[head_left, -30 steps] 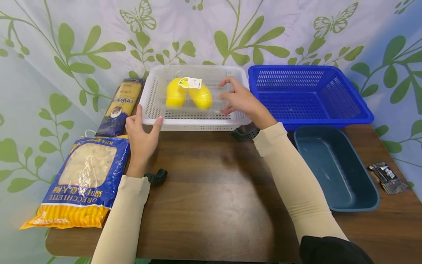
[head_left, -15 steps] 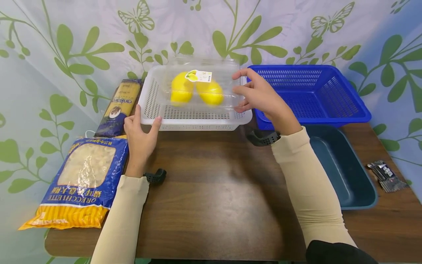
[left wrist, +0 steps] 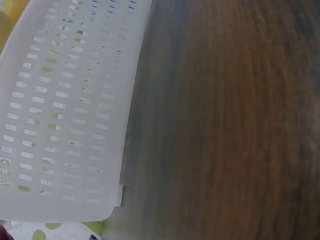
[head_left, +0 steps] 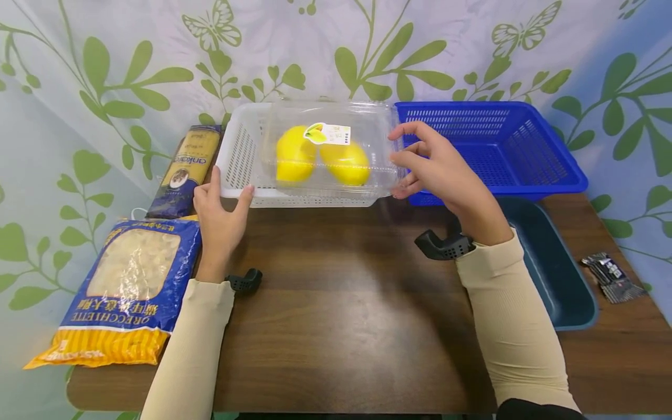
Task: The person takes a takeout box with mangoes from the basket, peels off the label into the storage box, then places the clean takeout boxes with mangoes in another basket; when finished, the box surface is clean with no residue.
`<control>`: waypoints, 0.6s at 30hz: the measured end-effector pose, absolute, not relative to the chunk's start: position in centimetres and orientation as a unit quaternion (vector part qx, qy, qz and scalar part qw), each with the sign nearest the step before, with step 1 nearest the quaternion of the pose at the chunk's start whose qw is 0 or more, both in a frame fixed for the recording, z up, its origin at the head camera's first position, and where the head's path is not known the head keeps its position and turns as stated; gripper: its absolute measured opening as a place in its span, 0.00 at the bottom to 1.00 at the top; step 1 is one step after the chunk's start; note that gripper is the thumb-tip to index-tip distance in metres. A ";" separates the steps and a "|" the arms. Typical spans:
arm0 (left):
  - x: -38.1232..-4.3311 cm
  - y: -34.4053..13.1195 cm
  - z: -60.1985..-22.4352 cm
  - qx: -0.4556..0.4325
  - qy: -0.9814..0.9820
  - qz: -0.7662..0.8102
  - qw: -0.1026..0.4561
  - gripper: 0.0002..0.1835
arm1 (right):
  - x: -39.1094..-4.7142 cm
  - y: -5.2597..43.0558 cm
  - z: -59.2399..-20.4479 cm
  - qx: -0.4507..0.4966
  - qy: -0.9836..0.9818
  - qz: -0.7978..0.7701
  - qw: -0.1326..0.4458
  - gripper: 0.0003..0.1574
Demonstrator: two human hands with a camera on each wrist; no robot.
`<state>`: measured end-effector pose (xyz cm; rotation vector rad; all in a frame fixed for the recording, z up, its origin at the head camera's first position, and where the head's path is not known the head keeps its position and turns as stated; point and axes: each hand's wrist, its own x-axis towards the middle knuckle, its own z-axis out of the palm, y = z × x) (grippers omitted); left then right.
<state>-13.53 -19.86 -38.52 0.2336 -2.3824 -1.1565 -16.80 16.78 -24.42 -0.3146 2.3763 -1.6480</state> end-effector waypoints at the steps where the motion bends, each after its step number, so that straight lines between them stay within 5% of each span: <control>1: -13.5 -19.9 -38.5 0.085 -0.870 -0.422 0.239 0.45 | -16.5 17.0 -24.4 -0.108 0.811 -0.564 0.114 0.24; 18: -13.6 -20.0 -38.8 0.072 -0.862 -0.429 0.262 0.45 | -9.7 19.9 -25.3 -0.124 0.831 -0.532 0.105 0.22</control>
